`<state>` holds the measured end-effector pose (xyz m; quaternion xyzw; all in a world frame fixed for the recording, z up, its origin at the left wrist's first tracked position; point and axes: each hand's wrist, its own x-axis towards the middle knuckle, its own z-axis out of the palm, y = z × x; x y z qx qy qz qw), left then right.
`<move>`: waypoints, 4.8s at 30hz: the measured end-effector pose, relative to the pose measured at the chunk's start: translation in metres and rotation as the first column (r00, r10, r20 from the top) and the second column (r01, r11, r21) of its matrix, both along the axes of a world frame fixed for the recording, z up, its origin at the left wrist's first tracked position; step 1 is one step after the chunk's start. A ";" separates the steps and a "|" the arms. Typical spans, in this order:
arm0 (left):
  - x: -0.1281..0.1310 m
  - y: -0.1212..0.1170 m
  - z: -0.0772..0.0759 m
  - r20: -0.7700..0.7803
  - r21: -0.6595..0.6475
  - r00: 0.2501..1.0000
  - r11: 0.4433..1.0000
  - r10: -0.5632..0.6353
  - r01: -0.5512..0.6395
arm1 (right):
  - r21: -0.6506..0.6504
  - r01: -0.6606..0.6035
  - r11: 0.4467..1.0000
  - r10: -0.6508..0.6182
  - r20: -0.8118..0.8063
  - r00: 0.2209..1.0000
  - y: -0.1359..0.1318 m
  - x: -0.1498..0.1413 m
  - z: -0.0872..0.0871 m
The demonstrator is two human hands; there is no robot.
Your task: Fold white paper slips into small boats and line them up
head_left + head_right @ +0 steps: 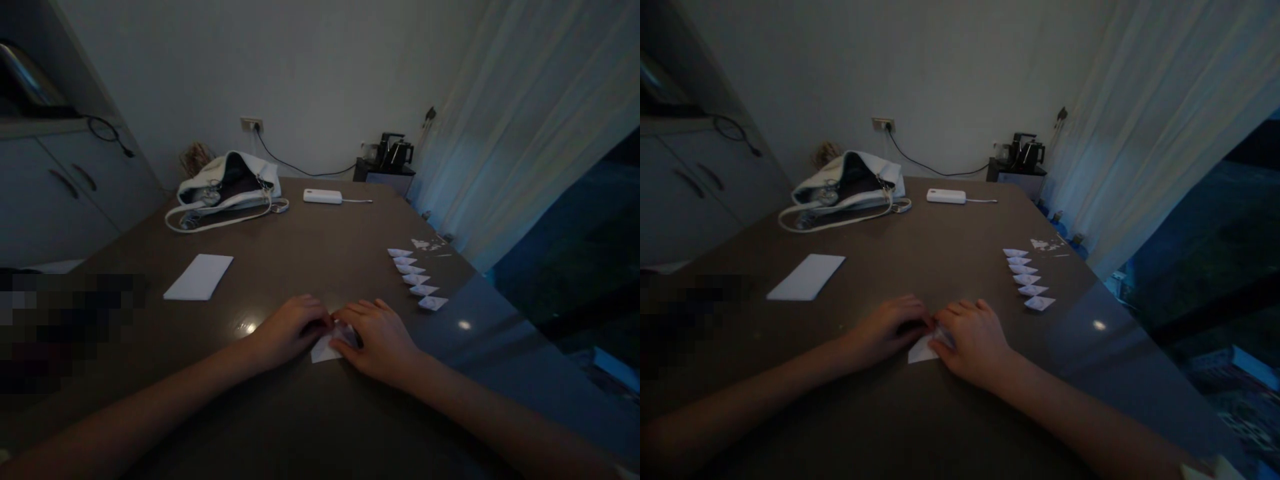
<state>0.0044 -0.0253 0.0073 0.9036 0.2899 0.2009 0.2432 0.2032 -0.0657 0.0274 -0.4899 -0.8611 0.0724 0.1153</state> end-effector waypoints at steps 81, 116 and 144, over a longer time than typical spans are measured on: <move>-0.001 -0.017 0.017 -0.330 0.237 0.941 0.971 0.074 0.007 | -0.274 0.274 0.922 -0.349 -0.283 0.893 0.009 0.002 -0.011; 0.000 -0.018 0.016 -0.270 0.213 0.963 0.976 0.012 0.048 | 0.134 -0.372 0.919 0.350 0.163 0.923 0.005 0.015 -0.001; 0.001 -0.011 0.020 -0.297 0.148 0.955 0.987 -0.018 0.064 | -0.020 -0.273 0.962 0.272 -0.058 0.961 0.014 0.019 -0.001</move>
